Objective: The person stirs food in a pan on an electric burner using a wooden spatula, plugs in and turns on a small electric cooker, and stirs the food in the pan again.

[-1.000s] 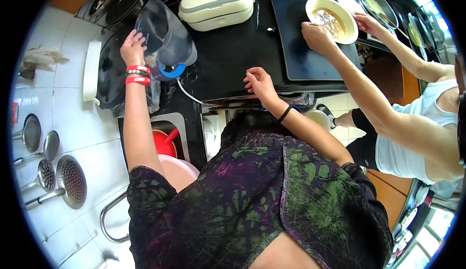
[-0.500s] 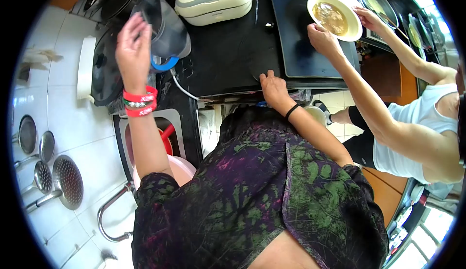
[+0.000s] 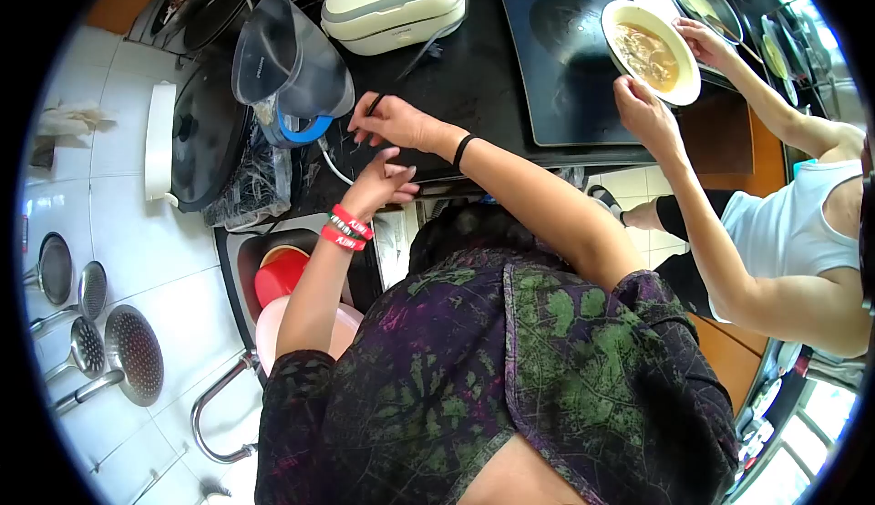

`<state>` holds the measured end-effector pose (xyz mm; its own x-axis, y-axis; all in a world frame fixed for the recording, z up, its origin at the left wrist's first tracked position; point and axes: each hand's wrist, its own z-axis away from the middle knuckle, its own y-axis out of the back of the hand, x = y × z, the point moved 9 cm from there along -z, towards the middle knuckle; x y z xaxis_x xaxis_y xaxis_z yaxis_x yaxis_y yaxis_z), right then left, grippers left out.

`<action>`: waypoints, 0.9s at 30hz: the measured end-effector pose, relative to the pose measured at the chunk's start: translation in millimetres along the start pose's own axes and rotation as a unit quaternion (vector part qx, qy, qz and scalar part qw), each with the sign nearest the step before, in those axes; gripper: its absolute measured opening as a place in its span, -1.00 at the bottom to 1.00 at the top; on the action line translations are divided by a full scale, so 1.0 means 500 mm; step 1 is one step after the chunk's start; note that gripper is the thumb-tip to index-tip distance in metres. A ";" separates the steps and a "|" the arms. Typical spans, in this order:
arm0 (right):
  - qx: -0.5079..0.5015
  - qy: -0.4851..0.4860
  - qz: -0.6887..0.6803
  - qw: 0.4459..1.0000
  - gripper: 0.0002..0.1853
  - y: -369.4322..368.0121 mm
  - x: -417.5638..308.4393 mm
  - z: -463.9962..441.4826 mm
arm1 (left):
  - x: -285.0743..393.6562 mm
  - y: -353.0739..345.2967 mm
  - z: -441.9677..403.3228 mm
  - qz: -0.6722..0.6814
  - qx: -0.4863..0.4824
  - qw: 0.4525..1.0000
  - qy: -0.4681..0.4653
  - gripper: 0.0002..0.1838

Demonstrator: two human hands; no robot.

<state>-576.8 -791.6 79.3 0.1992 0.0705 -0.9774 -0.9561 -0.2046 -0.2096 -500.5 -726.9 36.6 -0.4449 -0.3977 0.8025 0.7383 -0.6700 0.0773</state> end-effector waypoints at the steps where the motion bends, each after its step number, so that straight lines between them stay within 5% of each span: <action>1: -0.009 -0.021 0.140 0.990 -0.76 -0.003 0.007 0.000 | 0.006 -0.007 -0.012 0.059 -0.002 0.998 -0.008 -0.56; 2: 0.095 0.164 0.376 0.907 -0.64 0.008 -0.029 0.019 | 0.000 -0.001 -0.030 0.059 -0.002 0.998 -0.009 -0.56; 4: 0.160 -0.010 0.320 0.934 -0.55 0.063 0.039 0.048 | -0.027 0.002 -0.072 0.326 -0.035 0.945 -0.010 -0.58; 5: 0.185 -0.098 0.289 0.934 -0.52 0.085 0.050 0.076 | -0.045 0.008 -0.086 0.328 -0.035 0.944 -0.011 -0.58; 7: 0.230 -0.104 0.284 0.925 -0.60 0.124 0.103 0.099 | -0.093 0.008 -0.108 0.425 -0.036 0.902 0.063 -0.66; 8: 0.244 -0.123 0.211 0.939 -0.70 0.141 0.150 0.116 | -0.107 0.012 -0.107 0.426 0.022 0.901 0.079 -0.79; 11: 0.330 -0.222 -0.098 0.912 -0.81 0.156 0.223 0.196 | -0.108 0.014 -0.108 0.437 0.022 0.896 0.074 -0.78; 13: 0.319 -0.280 -0.126 0.897 -0.80 0.142 0.234 0.235 | -0.094 0.015 -0.115 0.388 0.019 0.921 0.025 -0.71; 17: 0.045 -0.458 -0.064 0.885 -0.59 0.069 0.241 0.281 | -0.080 -0.007 -0.125 0.341 0.045 0.939 0.022 -0.55; 19: -0.039 -0.448 0.029 0.893 -0.59 0.058 0.236 0.289 | -0.077 -0.005 -0.122 0.272 0.084 0.959 0.001 -0.51; 27: 0.002 -0.333 0.099 0.938 -0.64 0.094 0.162 0.276 | -0.073 -0.002 -0.122 0.241 0.126 0.962 -0.011 -0.51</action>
<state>-635.1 -660.6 -6.1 -0.1595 0.6263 -0.7631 -0.9615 -0.2738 -0.0238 -515.7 -750.0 -29.0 -0.0113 -0.6083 0.7937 0.9570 -0.2368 -0.1678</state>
